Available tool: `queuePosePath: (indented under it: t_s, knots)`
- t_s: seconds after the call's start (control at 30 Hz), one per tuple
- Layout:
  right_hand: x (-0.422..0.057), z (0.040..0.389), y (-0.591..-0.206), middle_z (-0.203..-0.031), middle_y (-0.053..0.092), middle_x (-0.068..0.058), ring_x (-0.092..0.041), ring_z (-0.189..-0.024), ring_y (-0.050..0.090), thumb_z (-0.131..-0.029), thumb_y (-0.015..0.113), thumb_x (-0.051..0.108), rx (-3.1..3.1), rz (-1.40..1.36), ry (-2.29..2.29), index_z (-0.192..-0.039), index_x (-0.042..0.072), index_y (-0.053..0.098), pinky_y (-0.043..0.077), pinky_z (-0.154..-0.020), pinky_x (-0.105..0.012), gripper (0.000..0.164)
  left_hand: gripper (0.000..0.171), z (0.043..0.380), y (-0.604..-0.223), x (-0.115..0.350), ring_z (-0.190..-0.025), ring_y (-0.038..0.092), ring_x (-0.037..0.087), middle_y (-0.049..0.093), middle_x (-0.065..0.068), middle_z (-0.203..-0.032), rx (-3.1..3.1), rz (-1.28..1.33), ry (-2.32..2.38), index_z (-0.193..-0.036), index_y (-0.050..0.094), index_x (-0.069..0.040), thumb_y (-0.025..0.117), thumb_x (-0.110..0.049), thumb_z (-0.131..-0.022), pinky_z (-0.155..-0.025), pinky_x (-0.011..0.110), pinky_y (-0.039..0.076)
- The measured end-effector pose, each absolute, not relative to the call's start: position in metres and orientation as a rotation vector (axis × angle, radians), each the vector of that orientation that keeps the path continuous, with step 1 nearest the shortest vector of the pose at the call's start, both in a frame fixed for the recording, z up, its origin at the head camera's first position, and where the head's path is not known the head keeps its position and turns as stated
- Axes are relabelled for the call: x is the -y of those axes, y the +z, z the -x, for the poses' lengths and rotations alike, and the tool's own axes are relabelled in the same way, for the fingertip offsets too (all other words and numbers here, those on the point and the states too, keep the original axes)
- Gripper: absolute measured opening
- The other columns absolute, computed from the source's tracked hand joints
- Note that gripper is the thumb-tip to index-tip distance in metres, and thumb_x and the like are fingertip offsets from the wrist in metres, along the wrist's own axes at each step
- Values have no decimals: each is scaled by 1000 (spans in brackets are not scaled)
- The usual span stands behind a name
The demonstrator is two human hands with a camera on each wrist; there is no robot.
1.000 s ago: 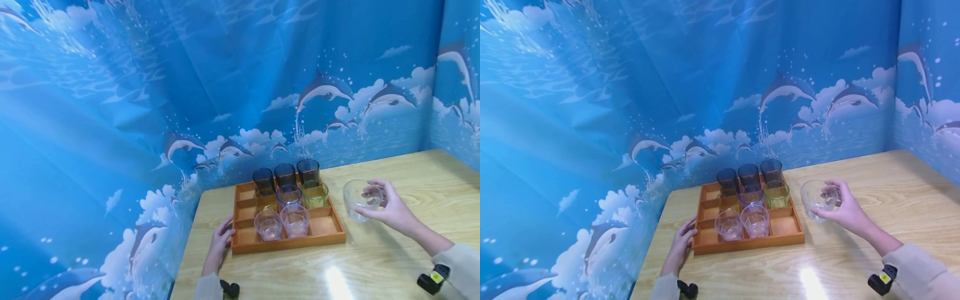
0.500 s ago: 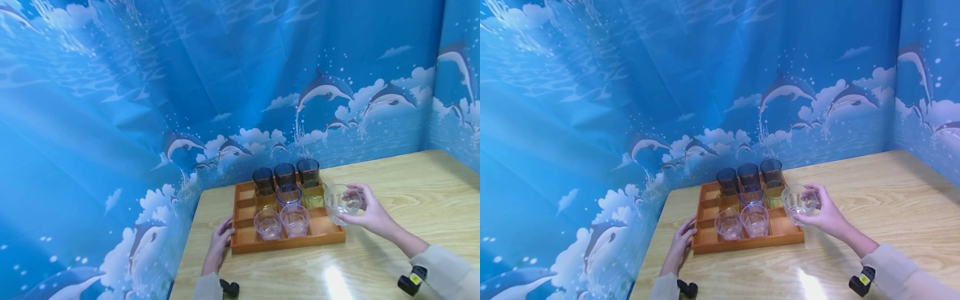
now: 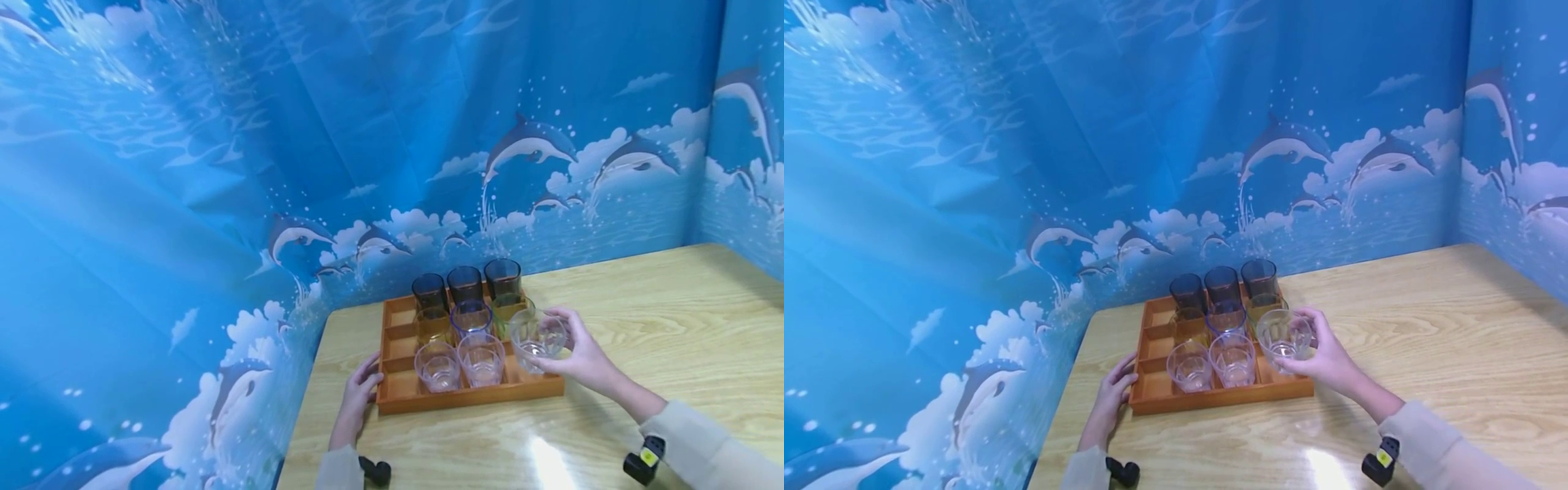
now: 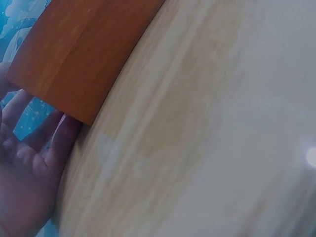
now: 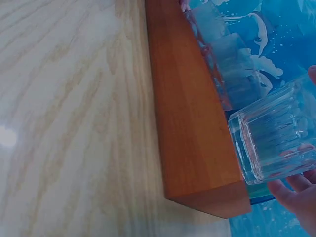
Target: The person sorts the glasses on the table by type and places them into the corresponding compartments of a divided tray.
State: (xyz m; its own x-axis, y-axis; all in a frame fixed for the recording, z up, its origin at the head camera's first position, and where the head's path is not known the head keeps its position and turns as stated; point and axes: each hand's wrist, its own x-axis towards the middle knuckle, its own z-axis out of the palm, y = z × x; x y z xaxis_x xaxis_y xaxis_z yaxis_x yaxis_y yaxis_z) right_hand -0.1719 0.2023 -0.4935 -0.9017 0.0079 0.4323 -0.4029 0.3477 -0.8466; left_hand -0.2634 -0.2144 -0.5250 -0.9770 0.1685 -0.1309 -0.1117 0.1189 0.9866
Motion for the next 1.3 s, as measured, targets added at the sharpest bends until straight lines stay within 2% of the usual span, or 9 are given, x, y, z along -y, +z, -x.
queuePosePath:
  t_s: [0.5,0.8,1.23,1.3]
  knots:
    - [-194,175,-513,-120,51,-19,-33,-106,50,-62,86,16,2333,-347,1483,-133,-1,33,39,-86,-15,90,49,261,-526,216,-116,49,30,46,18,-135,-2199,-43,1954,-139,45,-11,56,-14,-91,-84,41,48]
    - [-195,174,-517,-127,48,-20,-39,-114,47,-67,83,24,2363,-324,1523,-135,2,34,33,-87,-9,87,49,260,-522,218,-115,49,29,46,19,-135,-2215,-25,1919,-138,45,-12,56,-14,-91,-82,41,47]
    - [-200,175,-518,-130,46,-21,-37,-115,44,-68,81,21,2319,-415,1547,-137,0,31,29,-90,-6,88,49,262,-521,222,-113,51,27,46,19,-134,-2188,-68,1935,-139,44,-10,56,-15,-91,-83,42,48]
    - [-202,175,-518,-131,45,-19,-28,-117,44,-69,81,21,2337,-409,1533,-138,2,31,28,-90,-6,88,50,268,-528,223,-112,51,26,47,18,-133,-2187,-50,1940,-138,46,-12,58,-20,-91,-84,41,48]
